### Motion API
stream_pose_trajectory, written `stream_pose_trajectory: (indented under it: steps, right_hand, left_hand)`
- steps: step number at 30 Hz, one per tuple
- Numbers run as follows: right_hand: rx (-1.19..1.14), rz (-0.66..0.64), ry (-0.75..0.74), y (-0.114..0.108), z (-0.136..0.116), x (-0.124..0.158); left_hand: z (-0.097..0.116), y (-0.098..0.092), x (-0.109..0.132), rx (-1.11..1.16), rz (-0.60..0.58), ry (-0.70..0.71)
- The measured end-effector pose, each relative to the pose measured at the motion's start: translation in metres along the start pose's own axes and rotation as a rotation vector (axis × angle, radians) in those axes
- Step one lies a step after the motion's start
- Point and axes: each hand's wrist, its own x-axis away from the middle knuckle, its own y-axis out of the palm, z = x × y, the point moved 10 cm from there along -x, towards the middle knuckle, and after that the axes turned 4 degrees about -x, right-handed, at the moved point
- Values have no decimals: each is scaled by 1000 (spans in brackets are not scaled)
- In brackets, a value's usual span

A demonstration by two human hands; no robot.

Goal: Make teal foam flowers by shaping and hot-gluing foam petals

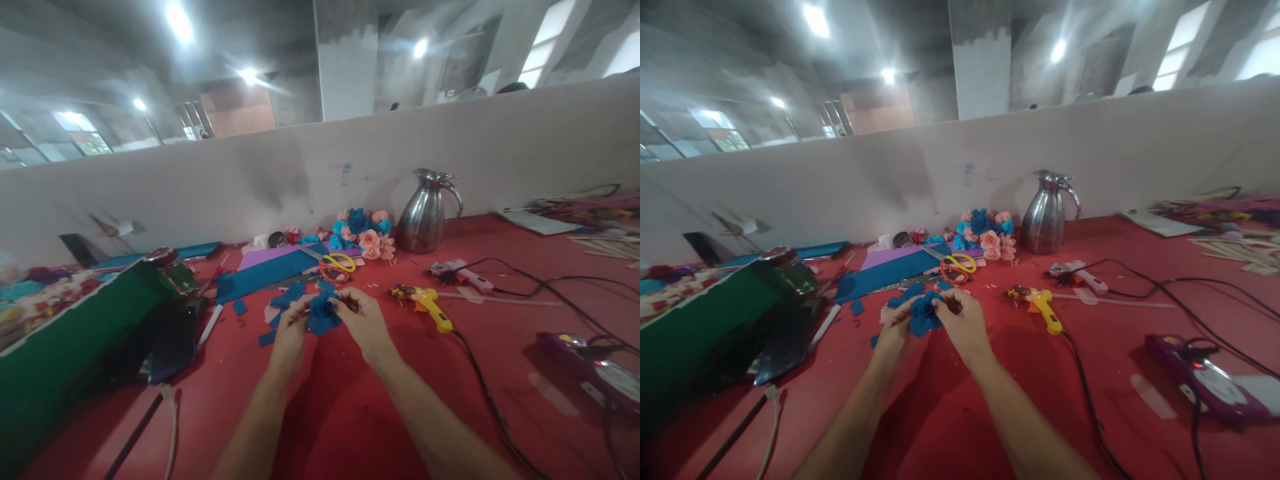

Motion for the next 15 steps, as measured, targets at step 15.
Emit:
stream_pose_trajectory:
  steps: [15]
  right_hand:
    - [418, -100, -155, 6, 3, -3]
  left_hand:
    - [-11, -10, 1, -30, 65, -140]
